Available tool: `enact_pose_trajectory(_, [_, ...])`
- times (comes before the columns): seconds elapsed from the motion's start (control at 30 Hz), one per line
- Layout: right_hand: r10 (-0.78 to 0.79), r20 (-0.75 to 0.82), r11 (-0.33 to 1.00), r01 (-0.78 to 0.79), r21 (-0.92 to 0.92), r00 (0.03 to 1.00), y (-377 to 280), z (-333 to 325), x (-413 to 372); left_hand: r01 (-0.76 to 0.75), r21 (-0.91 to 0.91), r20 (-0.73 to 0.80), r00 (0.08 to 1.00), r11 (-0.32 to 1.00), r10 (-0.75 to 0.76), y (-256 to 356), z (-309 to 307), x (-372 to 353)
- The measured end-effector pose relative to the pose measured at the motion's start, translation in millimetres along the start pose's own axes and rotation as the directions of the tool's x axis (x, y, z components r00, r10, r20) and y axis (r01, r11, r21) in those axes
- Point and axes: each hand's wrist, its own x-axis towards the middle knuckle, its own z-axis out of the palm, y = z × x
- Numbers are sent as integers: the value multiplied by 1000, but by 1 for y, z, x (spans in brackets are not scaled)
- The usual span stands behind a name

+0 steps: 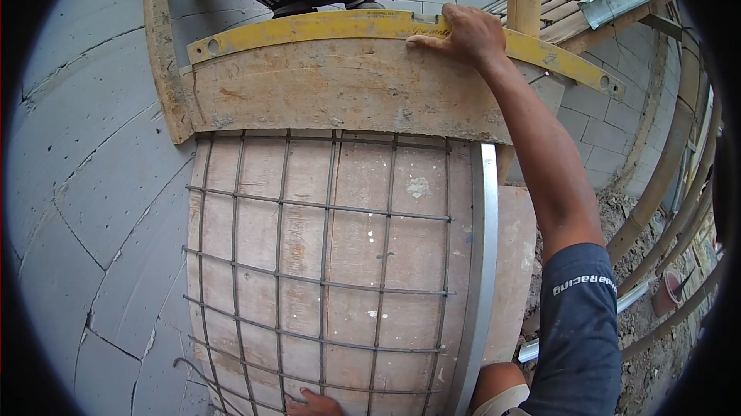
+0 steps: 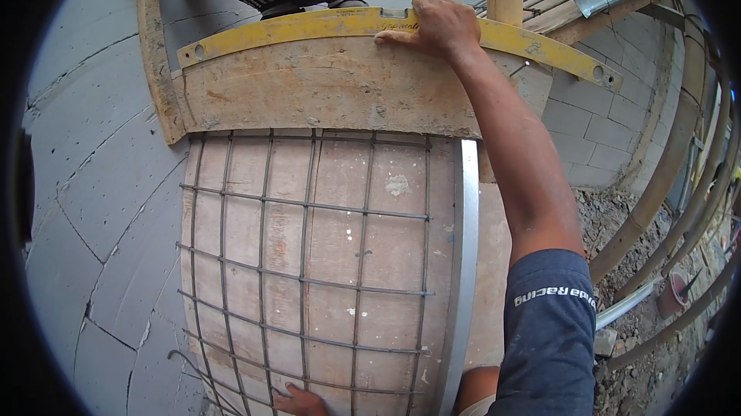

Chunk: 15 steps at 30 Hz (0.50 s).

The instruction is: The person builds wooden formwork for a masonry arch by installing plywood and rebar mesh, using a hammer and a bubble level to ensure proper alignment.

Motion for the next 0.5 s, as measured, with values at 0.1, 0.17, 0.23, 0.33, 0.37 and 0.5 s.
enact_pose_trajectory(0.1, [17,57,1000,-16,-9,998,-2,-3,1,54,-239,111,993,970,-28,-6,-6,-1])
enact_pose_trajectory(0.17, [25,73,1000,-24,-13,997,-1,-3,1,197,-419,175,975,886,-134,-4,-4,1])
enact_pose_trajectory(0.23, [25,75,1000,-24,-18,997,-2,-3,2,339,-568,259,939,750,-228,-1,-7,3])
enact_pose_trajectory(0.33, [25,71,999,-24,-23,997,-2,-3,2,129,-413,68,992,902,-111,-5,-15,6])
enact_pose_trajectory(0.37, [22,62,1000,-21,-23,998,-2,-3,2,144,-397,105,988,906,-111,-1,-3,-4])
enact_pose_trajectory(0.5, [33,85,999,-32,-14,996,-1,-2,2,481,-443,681,730,756,-65,-14,-35,27])
